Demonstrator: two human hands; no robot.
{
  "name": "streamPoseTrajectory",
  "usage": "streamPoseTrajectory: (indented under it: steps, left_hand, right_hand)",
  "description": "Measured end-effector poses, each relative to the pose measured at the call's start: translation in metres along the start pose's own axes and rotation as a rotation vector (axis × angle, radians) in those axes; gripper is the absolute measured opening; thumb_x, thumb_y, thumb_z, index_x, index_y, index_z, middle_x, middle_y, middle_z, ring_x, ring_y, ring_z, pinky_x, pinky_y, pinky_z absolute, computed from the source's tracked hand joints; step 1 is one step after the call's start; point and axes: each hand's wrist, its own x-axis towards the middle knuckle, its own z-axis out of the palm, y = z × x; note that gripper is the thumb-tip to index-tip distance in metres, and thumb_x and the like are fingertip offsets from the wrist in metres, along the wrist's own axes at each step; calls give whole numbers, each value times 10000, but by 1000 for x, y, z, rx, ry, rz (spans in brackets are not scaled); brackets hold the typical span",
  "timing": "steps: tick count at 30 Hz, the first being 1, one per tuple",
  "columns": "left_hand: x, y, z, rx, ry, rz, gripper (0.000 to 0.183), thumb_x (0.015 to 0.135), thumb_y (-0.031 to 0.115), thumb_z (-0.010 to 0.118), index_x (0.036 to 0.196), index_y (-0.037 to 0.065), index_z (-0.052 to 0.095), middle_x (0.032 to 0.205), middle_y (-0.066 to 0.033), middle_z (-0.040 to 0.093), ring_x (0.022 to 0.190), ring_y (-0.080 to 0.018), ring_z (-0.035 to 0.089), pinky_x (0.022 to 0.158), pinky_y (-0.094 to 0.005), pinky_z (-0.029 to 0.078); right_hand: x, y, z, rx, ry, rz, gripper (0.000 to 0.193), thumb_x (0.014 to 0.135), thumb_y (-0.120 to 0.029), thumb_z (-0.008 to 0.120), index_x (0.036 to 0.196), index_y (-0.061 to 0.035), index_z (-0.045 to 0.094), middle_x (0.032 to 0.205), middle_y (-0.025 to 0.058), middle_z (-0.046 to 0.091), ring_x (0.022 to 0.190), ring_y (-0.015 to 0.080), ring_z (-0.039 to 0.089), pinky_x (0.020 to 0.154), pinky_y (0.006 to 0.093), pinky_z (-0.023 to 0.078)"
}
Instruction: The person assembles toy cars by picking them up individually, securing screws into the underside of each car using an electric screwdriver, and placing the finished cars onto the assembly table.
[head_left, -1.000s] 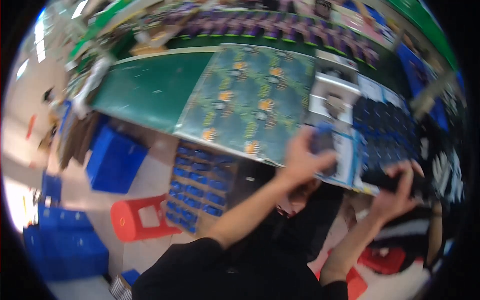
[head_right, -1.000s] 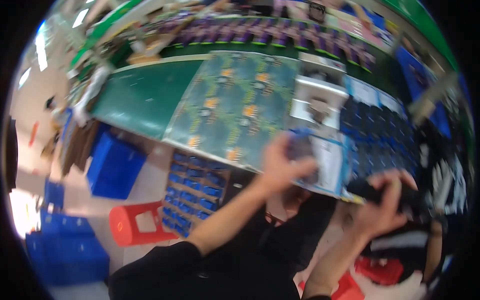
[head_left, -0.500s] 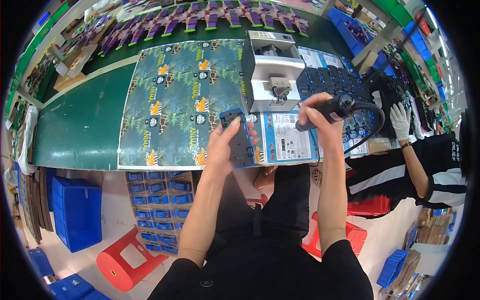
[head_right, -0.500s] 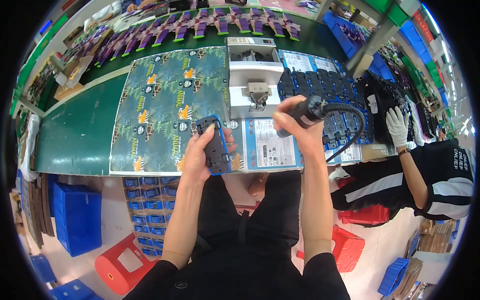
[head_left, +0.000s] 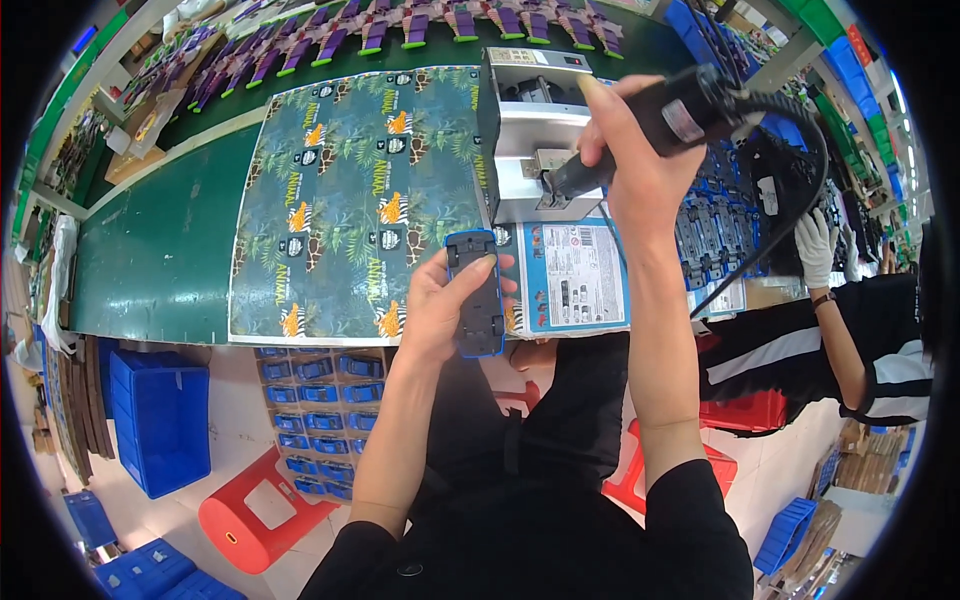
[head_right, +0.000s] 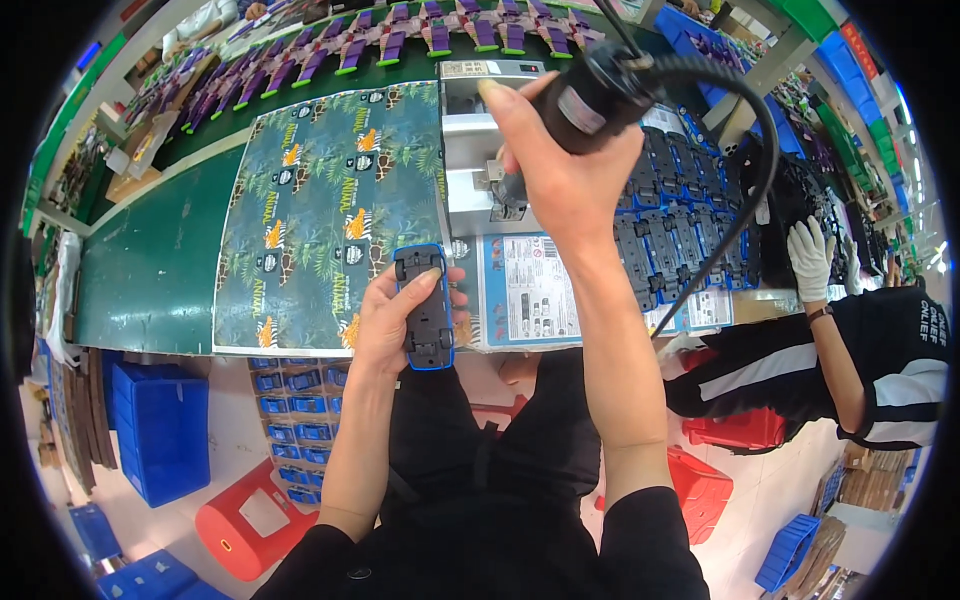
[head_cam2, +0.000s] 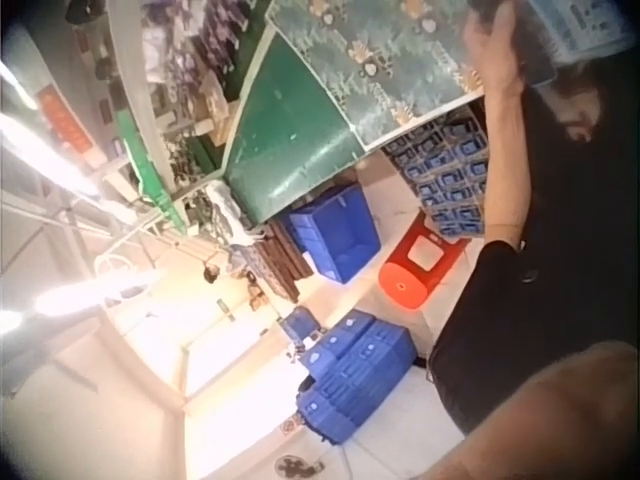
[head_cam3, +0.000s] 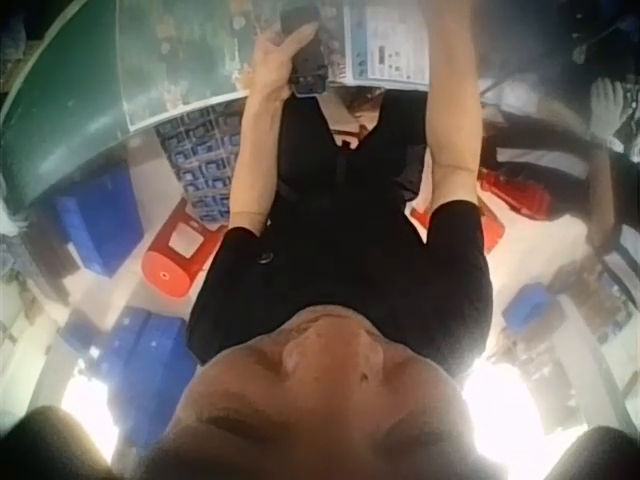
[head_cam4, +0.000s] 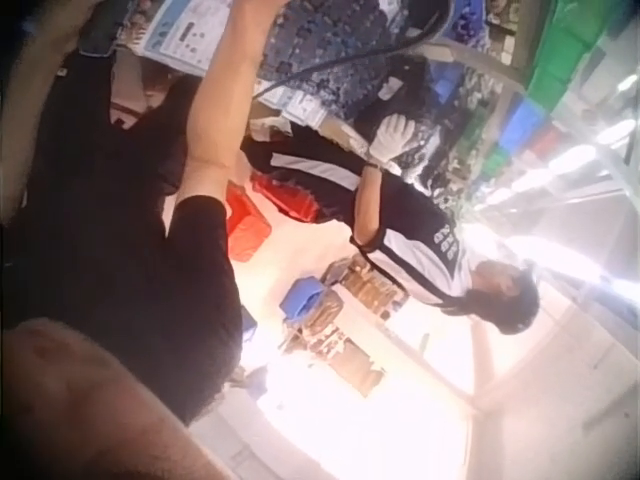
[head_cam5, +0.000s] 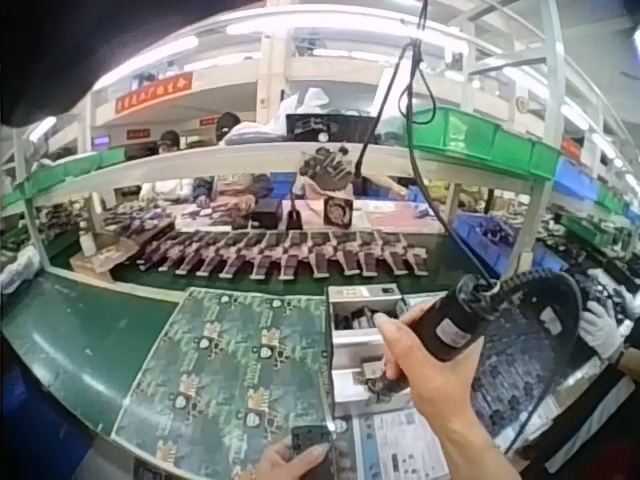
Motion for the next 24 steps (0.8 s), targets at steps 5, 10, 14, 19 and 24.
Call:
streamPoseTrajectory:
  steps: [5,10,14,19,24]
  left_hand:
    - [3,-3,-2,-7,13,-30,261,913,172,681,1099,4,609,997,-136,699,774,-186,700,660,-331,607]
    - [2,-5,-3,-5,23,-42,275,906,165,688,1110,2,604,990,-136,698,776,-186,699,678,-338,606]
    - [5,-10,5,54,20,29,276,897,148,689,1105,-16,611,1008,-176,697,799,-208,710,677,-352,617]
    - [0,-15,3,157,3,91,190,893,92,687,1058,5,659,974,-101,722,759,-170,710,638,-315,599]
    - [-5,-8,8,124,1,51,198,867,80,712,1042,-8,685,930,-83,722,757,-133,690,682,-283,572]
  right_hand:
    - [8,0,6,-67,-46,48,229,830,-155,786,716,-25,637,555,-21,577,448,46,520,444,205,397]
    - [6,-1,0,-64,-73,215,225,850,-145,742,702,-48,601,532,12,547,422,101,496,464,261,416]
    - [-19,-27,-13,301,39,309,167,867,-132,710,805,-35,590,569,27,531,446,116,502,490,280,446]
    - [-47,-46,-4,445,-74,170,123,963,-179,520,927,-62,513,659,37,470,516,147,471,569,333,452]
    - [-60,-37,4,439,-68,136,118,935,-122,579,951,-35,500,664,58,506,517,155,513,566,335,481]
